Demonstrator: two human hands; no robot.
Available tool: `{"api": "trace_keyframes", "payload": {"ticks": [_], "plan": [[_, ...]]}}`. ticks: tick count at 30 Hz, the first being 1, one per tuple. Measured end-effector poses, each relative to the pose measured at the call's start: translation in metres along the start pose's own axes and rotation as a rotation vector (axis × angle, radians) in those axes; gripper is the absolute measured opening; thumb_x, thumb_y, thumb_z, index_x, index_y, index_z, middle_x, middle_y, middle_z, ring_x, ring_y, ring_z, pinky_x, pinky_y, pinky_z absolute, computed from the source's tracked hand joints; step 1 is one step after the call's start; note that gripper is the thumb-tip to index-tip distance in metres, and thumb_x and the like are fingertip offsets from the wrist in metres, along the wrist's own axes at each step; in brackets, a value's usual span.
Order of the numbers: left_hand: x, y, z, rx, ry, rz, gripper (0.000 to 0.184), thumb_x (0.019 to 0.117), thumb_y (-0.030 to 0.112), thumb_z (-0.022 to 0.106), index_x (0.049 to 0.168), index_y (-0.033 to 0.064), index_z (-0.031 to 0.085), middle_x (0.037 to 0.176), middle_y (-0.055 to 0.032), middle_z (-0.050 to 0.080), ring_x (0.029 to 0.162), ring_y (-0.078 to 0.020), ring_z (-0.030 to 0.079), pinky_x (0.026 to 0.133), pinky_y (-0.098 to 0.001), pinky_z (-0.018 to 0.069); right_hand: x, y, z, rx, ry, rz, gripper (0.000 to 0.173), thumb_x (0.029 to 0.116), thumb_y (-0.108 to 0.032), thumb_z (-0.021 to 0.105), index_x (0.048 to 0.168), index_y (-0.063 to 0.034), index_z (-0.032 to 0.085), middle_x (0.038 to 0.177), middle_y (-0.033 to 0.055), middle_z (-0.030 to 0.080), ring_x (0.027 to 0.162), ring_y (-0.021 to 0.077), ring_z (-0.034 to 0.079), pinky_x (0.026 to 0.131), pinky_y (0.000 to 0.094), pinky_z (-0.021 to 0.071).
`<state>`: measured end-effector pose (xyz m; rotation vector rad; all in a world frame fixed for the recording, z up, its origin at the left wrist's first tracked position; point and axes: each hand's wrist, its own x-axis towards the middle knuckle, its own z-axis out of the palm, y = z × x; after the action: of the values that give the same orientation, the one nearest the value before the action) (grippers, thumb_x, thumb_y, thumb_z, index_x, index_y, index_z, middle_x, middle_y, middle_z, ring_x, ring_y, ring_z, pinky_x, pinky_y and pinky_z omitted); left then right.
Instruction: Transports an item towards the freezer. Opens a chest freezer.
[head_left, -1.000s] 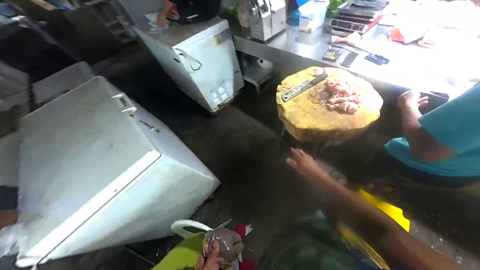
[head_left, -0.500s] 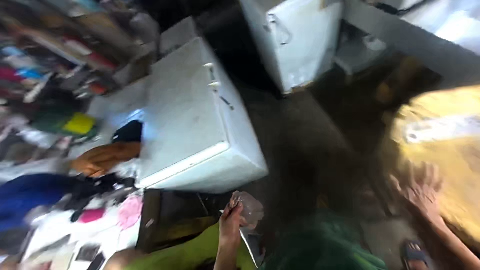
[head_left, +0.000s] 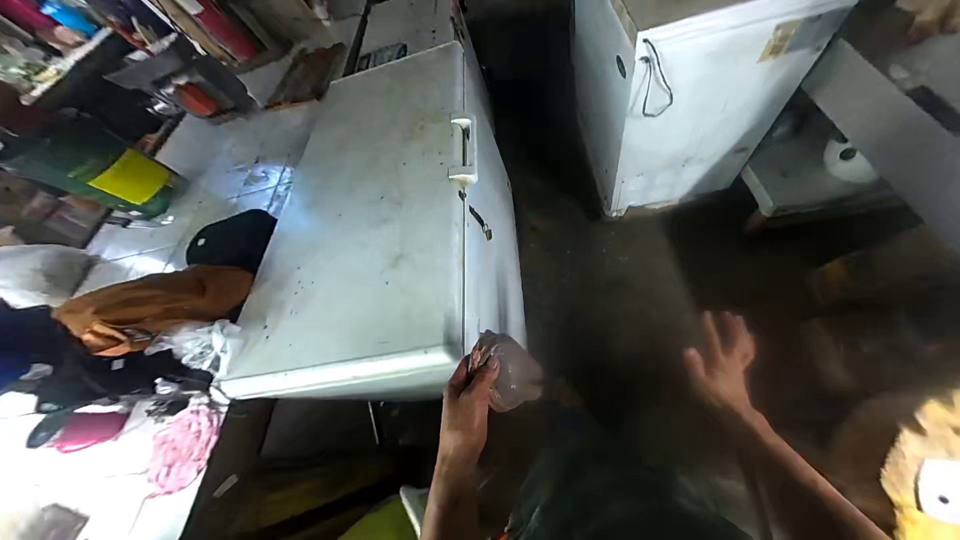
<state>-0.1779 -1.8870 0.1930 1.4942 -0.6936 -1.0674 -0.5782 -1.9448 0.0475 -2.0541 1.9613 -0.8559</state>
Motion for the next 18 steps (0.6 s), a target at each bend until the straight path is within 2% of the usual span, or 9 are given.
{"api": "trace_keyframes", "payload": {"ticks": [1, 3, 6, 8, 11, 13, 16, 18], "plan": [[0.02, 0.001, 0.006, -0.022, -0.007, 0.011, 0.032, 0.0981, 0.005, 0.061, 0.129, -0.0029, 0.061, 0.117, -0.0117, 0.07, 0.106, -0.0167, 0.068, 0.092, -0.0358, 0.0588, 0.024, -0.009, 0.015, 0.014, -0.058, -0.017, 0.08, 0.0991, -0.07, 0.033, 0.159, -0.0179, 0.042, 0.164, 0.0277, 0.03, 0.152, 0.0508, 0.023, 0.121, 0.073, 0.0134], [0.066, 0.008, 0.021, -0.081, 0.0, 0.025, 0.031, 0.0982, 0.007, 0.062, 0.128, -0.0023, 0.062, 0.111, -0.0107, 0.071, 0.097, -0.0159, 0.069, 0.084, -0.0354, 0.0605, 0.078, -0.026, 0.038, 0.023, -0.189, -0.01, 0.072, 0.1019, -0.065, 0.036, 0.158, -0.0196, 0.043, 0.162, 0.0261, 0.035, 0.149, 0.0498, 0.031, 0.12, 0.07, 0.0224], [0.124, 0.016, 0.041, -0.171, -0.022, -0.007, 0.031, 0.0979, 0.009, 0.065, 0.127, -0.0022, 0.063, 0.107, -0.0117, 0.072, 0.09, -0.0167, 0.07, 0.078, -0.0355, 0.0615, 0.134, -0.038, 0.052, 0.071, -0.363, 0.101, 0.065, 0.1045, -0.055, 0.046, 0.154, -0.0128, 0.049, 0.155, 0.0243, 0.047, 0.142, 0.0474, 0.044, 0.116, 0.0661, 0.036], [0.16, 0.025, 0.055, -0.177, -0.064, -0.028, 0.03, 0.0981, 0.01, 0.065, 0.125, -0.0017, 0.063, 0.105, -0.0111, 0.072, 0.09, -0.0163, 0.07, 0.08, -0.0353, 0.0613, 0.167, -0.04, 0.058, 0.071, -0.425, 0.188, 0.059, 0.1055, -0.049, 0.049, 0.151, -0.0112, 0.053, 0.151, 0.0224, 0.051, 0.14, 0.0437, 0.048, 0.114, 0.0618, 0.0408], [0.219, 0.045, 0.079, -0.155, -0.095, -0.075, 0.029, 0.0979, 0.011, 0.066, 0.125, 0.0, 0.065, 0.108, -0.01, 0.072, 0.096, -0.0152, 0.07, 0.086, -0.0344, 0.0596, 0.213, -0.037, 0.068, 0.066, -0.437, 0.274, 0.053, 0.1043, -0.04, 0.057, 0.147, -0.0083, 0.057, 0.147, 0.0234, 0.055, 0.137, 0.0433, 0.051, 0.113, 0.0605, 0.0432], [0.261, 0.054, 0.096, -0.155, -0.107, -0.101, 0.029, 0.0979, 0.01, 0.065, 0.126, 0.0009, 0.065, 0.108, -0.0105, 0.072, 0.095, -0.0159, 0.07, 0.084, -0.0347, 0.0603, 0.239, -0.025, 0.082, 0.051, -0.424, 0.298, 0.052, 0.1038, -0.038, 0.059, 0.146, -0.0092, 0.057, 0.147, 0.0221, 0.055, 0.137, 0.0414, 0.052, 0.113, 0.0586, 0.044], [0.335, 0.068, 0.13, -0.187, -0.126, -0.094, 0.029, 0.0984, 0.009, 0.065, 0.126, 0.0008, 0.065, 0.108, -0.0115, 0.072, 0.094, -0.0171, 0.07, 0.082, -0.0353, 0.0607, 0.296, -0.015, 0.096, 0.07, -0.337, 0.28, 0.047, 0.1023, -0.032, 0.061, 0.142, -0.0058, 0.061, 0.144, 0.0226, 0.057, 0.135, 0.0426, 0.053, 0.112, 0.0599, 0.0439], [0.385, 0.079, 0.153, -0.172, -0.127, -0.073, 0.029, 0.0994, 0.01, 0.063, 0.127, 0.0005, 0.064, 0.111, -0.0115, 0.071, 0.099, -0.0177, 0.07, 0.086, -0.0363, 0.06, 0.348, -0.004, 0.105, 0.079, -0.266, 0.246, 0.046, 0.1016, -0.029, 0.061, 0.141, -0.0051, 0.061, 0.144, 0.0226, 0.057, 0.135, 0.0431, 0.054, 0.112, 0.0603, 0.0443]]}}
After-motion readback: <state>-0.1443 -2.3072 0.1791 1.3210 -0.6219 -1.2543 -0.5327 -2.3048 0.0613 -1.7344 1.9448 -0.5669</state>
